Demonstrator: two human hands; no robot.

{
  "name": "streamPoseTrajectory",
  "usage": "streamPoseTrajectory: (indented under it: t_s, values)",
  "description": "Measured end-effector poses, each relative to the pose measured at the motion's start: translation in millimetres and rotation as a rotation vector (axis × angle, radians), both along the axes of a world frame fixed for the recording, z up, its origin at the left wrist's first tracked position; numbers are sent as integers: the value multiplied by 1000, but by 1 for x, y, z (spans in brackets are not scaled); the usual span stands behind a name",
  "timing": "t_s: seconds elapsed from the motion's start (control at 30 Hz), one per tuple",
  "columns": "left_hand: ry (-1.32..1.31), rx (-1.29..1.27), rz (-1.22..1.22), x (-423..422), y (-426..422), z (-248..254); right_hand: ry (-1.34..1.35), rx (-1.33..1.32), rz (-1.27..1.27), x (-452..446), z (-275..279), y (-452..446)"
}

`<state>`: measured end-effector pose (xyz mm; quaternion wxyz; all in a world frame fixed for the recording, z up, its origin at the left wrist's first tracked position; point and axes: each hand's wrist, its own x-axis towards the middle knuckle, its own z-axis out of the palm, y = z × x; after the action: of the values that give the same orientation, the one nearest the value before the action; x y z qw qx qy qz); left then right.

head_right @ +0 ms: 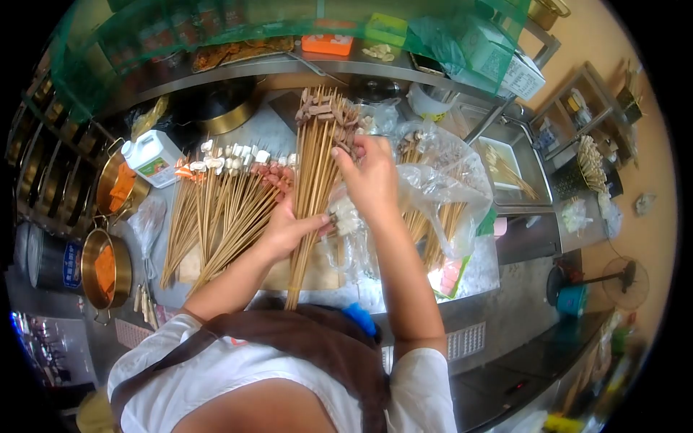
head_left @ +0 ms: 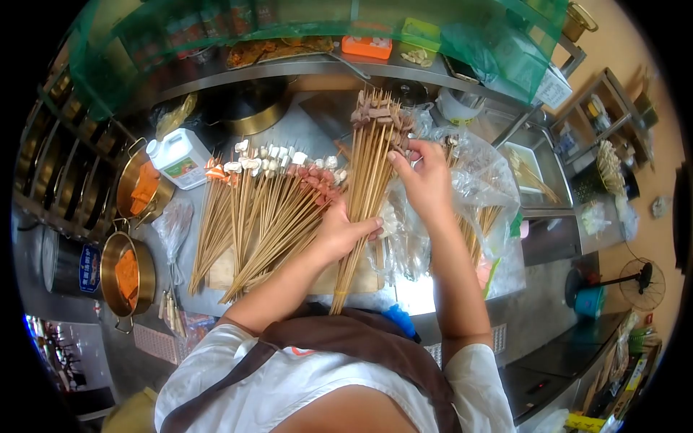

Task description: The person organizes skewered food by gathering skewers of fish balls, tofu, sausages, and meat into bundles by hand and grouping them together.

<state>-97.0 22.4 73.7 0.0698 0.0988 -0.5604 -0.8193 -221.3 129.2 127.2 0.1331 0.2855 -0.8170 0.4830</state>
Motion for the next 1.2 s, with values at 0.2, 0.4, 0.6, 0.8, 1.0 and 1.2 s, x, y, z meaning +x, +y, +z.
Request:
streamPoseTrajectory:
  t_s: [0.2,0.4,0.6,0.8,1.0,1.2]
  values:
    - [-32,-50,-3,-2,-7,-3,-521,-247,214,-31,-17,-3]
    - [-56,98,-27,-5,-15,-13,-167,-278,134,-22,-27,-23]
    - [-44,83,7,-4,-14,-21,-199,-106,51,-28,-24,-32]
    - [-75,78,28,-4,-26,-17,-190,-110,209,-28,-20,-37]
    - [-88,134,30,-5,-34,-21,-43,7,263,-29,-20,-47]
    - [-81,148,112,-4,-34,-15,-45,-93,188,-28,-28,-49]
